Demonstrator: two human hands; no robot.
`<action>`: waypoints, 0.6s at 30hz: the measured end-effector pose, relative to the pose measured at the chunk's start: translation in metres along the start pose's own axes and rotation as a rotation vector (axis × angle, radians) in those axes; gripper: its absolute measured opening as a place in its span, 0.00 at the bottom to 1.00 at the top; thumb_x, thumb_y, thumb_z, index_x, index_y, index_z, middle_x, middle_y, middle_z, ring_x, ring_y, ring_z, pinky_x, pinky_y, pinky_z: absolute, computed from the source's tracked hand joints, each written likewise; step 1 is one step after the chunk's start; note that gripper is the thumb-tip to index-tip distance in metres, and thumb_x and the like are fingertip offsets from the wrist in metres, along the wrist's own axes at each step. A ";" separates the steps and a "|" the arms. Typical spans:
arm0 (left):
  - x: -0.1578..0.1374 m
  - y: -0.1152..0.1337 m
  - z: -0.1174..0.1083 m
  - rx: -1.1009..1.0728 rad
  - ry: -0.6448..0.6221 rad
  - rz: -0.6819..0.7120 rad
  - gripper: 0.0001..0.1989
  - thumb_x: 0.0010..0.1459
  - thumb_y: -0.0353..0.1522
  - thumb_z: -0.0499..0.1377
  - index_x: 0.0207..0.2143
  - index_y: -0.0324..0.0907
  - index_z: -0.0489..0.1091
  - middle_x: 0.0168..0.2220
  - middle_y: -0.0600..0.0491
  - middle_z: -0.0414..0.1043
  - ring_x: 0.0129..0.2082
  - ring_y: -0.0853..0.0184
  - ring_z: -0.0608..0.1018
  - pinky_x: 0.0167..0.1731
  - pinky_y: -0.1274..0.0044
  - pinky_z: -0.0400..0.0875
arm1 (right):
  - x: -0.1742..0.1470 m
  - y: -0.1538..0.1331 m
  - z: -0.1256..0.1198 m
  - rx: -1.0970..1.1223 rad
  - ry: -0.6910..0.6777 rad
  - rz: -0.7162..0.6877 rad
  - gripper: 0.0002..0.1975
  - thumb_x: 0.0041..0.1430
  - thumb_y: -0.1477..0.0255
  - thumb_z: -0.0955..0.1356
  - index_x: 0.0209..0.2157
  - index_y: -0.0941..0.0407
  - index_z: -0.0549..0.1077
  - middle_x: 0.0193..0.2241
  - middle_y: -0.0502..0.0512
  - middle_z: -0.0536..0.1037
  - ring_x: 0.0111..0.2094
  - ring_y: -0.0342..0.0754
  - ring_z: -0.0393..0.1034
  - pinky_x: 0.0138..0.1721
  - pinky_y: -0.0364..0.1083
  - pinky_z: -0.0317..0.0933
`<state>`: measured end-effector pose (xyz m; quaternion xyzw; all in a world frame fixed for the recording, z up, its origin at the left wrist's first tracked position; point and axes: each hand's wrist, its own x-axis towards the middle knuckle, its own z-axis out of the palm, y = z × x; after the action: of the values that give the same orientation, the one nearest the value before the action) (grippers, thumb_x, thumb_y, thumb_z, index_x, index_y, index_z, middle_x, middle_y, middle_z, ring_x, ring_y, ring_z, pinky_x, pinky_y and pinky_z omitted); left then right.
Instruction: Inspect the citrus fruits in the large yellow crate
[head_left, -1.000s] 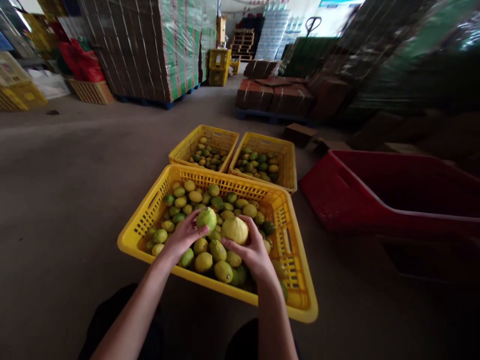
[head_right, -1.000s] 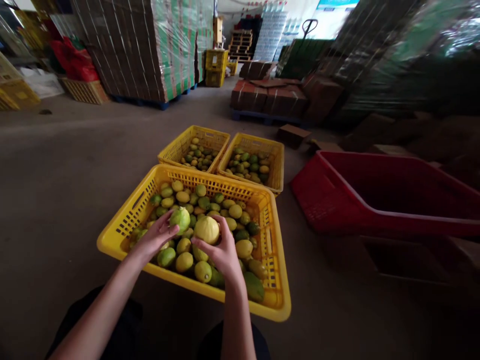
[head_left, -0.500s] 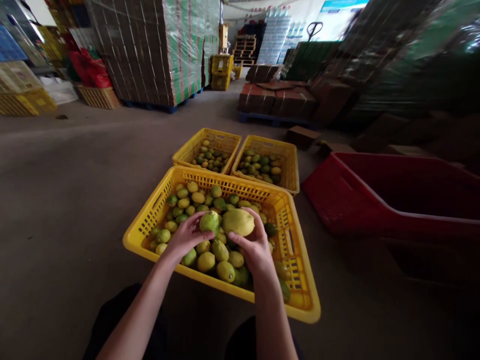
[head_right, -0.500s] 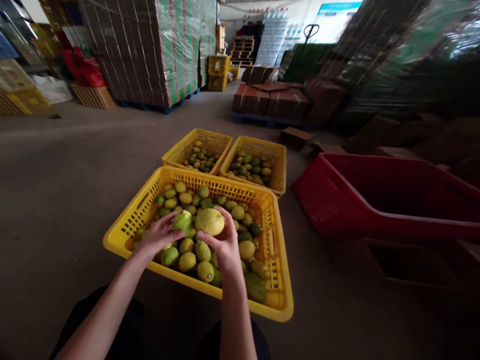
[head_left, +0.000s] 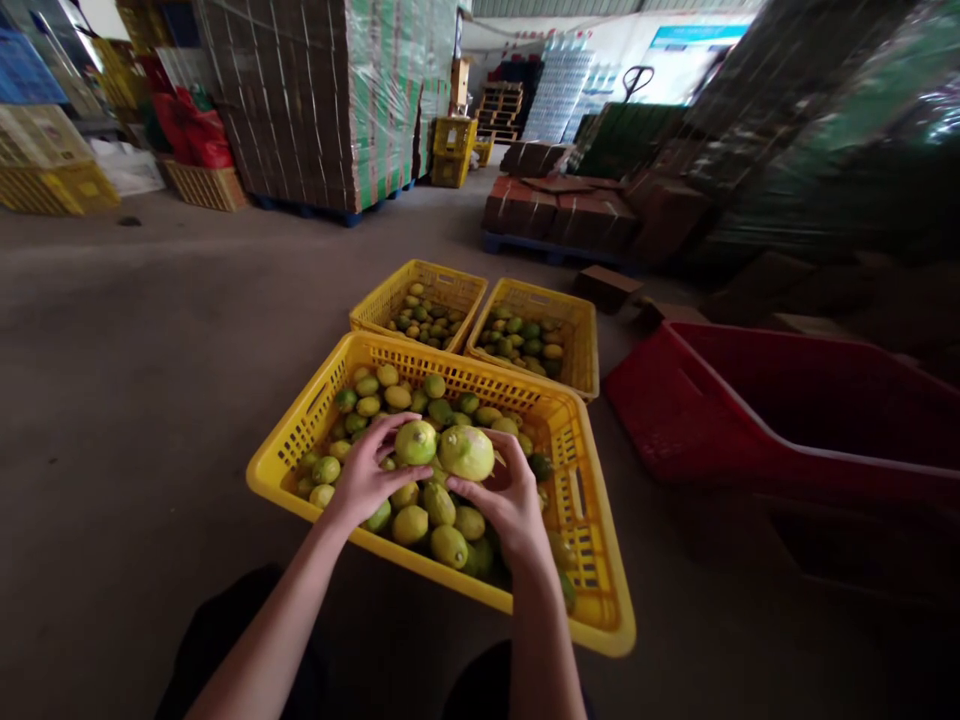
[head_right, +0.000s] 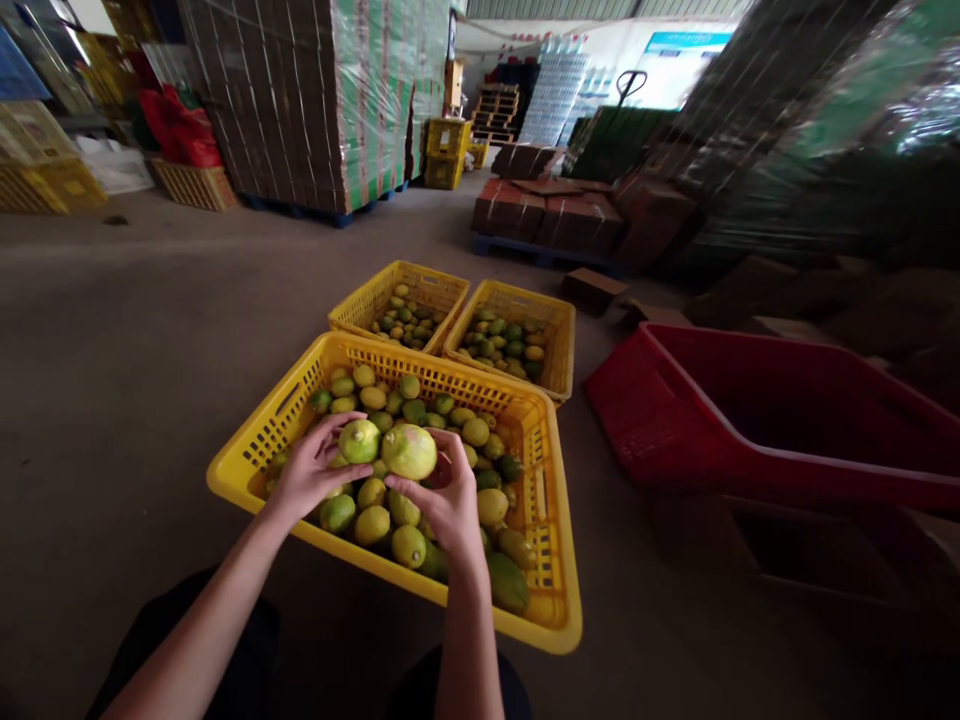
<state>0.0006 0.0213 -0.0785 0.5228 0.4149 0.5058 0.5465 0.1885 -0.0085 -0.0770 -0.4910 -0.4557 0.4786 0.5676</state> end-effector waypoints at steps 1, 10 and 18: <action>-0.001 0.001 -0.001 0.054 0.010 0.046 0.28 0.43 0.36 0.74 0.48 0.45 0.74 0.53 0.47 0.74 0.53 0.57 0.76 0.54 0.69 0.72 | 0.001 0.001 0.000 -0.055 0.010 -0.016 0.31 0.34 0.66 0.82 0.43 0.48 0.72 0.42 0.52 0.80 0.46 0.55 0.75 0.47 0.53 0.70; -0.003 0.004 -0.006 0.070 0.048 0.054 0.28 0.42 0.39 0.74 0.47 0.44 0.74 0.49 0.48 0.75 0.48 0.59 0.78 0.48 0.71 0.75 | 0.000 0.003 0.010 -0.082 -0.001 -0.061 0.36 0.34 0.67 0.82 0.49 0.50 0.73 0.46 0.54 0.80 0.49 0.57 0.74 0.53 0.54 0.68; 0.005 -0.005 0.010 -0.401 0.219 -0.501 0.30 0.46 0.59 0.62 0.33 0.41 0.72 0.28 0.49 0.76 0.31 0.63 0.78 0.24 0.78 0.69 | -0.005 -0.012 0.027 0.237 0.075 0.201 0.30 0.42 0.50 0.77 0.43 0.54 0.76 0.30 0.52 0.78 0.29 0.49 0.71 0.23 0.45 0.65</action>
<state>0.0117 0.0250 -0.0817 0.2291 0.4789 0.4805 0.6981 0.1626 -0.0106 -0.0624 -0.4811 -0.3229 0.5647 0.5877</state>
